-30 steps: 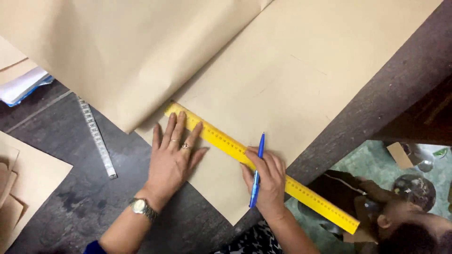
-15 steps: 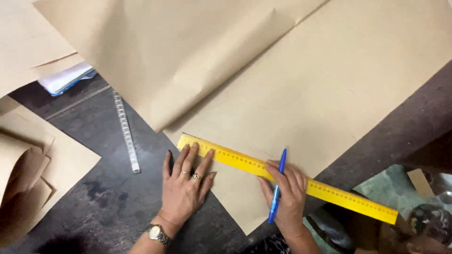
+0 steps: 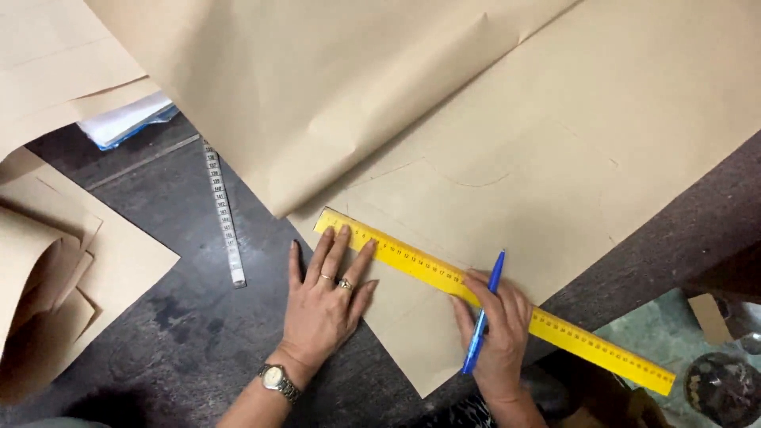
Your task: Drawing lines and marking measurements on brown paper patterns using a ruler and a pen.
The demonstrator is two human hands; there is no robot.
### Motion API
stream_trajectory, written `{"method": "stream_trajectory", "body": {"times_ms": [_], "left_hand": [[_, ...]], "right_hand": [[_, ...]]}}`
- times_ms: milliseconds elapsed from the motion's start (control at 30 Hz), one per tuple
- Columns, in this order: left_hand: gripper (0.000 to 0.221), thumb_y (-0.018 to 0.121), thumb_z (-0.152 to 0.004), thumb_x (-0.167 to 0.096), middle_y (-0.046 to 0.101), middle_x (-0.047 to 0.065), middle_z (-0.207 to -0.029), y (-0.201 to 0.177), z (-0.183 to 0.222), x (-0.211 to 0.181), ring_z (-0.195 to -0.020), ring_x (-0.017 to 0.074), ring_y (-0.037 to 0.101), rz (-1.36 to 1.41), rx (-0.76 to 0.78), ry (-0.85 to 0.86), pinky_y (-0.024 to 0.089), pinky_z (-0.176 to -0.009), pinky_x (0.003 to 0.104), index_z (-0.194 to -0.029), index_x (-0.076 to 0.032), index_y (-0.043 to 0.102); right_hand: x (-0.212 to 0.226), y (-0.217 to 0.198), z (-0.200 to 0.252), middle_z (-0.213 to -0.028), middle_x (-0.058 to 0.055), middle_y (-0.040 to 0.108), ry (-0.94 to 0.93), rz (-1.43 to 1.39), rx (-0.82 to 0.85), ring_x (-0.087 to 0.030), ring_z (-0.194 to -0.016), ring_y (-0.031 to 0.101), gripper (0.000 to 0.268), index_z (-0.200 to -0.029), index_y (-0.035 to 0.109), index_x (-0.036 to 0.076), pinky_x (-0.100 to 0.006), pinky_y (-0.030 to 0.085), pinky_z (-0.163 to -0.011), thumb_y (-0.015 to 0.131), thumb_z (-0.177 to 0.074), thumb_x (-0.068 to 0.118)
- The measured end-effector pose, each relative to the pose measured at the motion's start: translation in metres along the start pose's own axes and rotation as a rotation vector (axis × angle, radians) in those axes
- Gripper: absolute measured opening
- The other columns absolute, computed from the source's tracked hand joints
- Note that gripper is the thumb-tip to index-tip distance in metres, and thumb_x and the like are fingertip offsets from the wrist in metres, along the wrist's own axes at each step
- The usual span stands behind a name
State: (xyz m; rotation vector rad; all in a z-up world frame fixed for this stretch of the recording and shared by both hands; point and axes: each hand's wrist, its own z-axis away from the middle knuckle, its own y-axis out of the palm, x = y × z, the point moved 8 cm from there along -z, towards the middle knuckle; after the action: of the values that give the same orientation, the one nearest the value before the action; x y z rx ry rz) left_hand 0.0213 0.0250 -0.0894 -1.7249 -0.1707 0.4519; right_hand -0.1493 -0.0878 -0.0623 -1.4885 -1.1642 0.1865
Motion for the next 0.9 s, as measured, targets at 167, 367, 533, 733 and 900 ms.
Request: {"method": "stream_trajectory", "body": {"times_ms": [167, 367, 533, 733, 900], "left_hand": [[0.053, 0.056, -0.094, -0.043, 0.044, 0.012, -0.145, -0.006, -0.001, 0.001, -0.141, 0.0365, 0.032, 0.044, -0.083, 0.005, 0.023, -0.114, 0.062, -0.142, -0.025, 0.045], [0.055, 0.054, -0.094, -0.046, 0.043, 0.012, -0.147, -0.005, -0.001, 0.002, -0.142, 0.0334, 0.03, 0.03, -0.063, -0.011, 0.02, -0.114, 0.062, -0.144, -0.028, 0.041], [0.054, 0.052, -0.095, -0.046, 0.039, 0.011, -0.15, -0.004, -0.002, 0.002, -0.143, 0.0335, 0.029, 0.022, -0.05, -0.013, 0.019, -0.114, 0.064, -0.145, -0.028, 0.041], [0.054, 0.053, -0.095, -0.046, 0.037, 0.011, -0.151, -0.003, -0.002, 0.001, -0.143, 0.0341, 0.028, 0.025, -0.044, -0.005, 0.019, -0.113, 0.065, -0.144, -0.027, 0.042], [0.054, 0.054, -0.095, -0.045, 0.039, 0.011, -0.15, -0.005, -0.003, 0.001, -0.143, 0.0343, 0.03, 0.023, -0.055, -0.004, 0.019, -0.113, 0.065, -0.144, -0.027, 0.041]], "right_hand": [[-0.005, -0.005, -0.005, -0.117, -0.011, 0.065, -0.015, 0.028, -0.043, -0.028, -0.108, 0.061, 0.035, -0.114, 0.059, 0.006, -0.043, 0.043, -0.099, 0.076, -0.084, 0.015], [-0.018, -0.007, -0.005, -0.118, -0.012, 0.065, 0.012, 0.033, -0.016, -0.03, -0.111, 0.059, 0.041, -0.115, 0.059, 0.006, -0.046, 0.041, -0.105, 0.079, -0.08, 0.014], [-0.022, -0.005, -0.003, -0.117, -0.012, 0.065, 0.032, 0.027, -0.004, -0.029, -0.11, 0.059, 0.038, -0.113, 0.06, 0.006, -0.045, 0.041, -0.102, 0.078, -0.081, 0.015], [-0.025, -0.003, 0.001, -0.115, -0.013, 0.065, 0.036, 0.055, -0.009, -0.03, -0.11, 0.059, 0.042, -0.115, 0.059, 0.006, -0.046, 0.042, -0.101, 0.079, -0.08, 0.019], [-0.029, 0.0, 0.005, -0.117, -0.013, 0.065, 0.06, 0.074, -0.003, -0.03, -0.111, 0.058, 0.045, -0.116, 0.059, 0.007, -0.045, 0.044, -0.1, 0.079, -0.08, 0.023]]}}
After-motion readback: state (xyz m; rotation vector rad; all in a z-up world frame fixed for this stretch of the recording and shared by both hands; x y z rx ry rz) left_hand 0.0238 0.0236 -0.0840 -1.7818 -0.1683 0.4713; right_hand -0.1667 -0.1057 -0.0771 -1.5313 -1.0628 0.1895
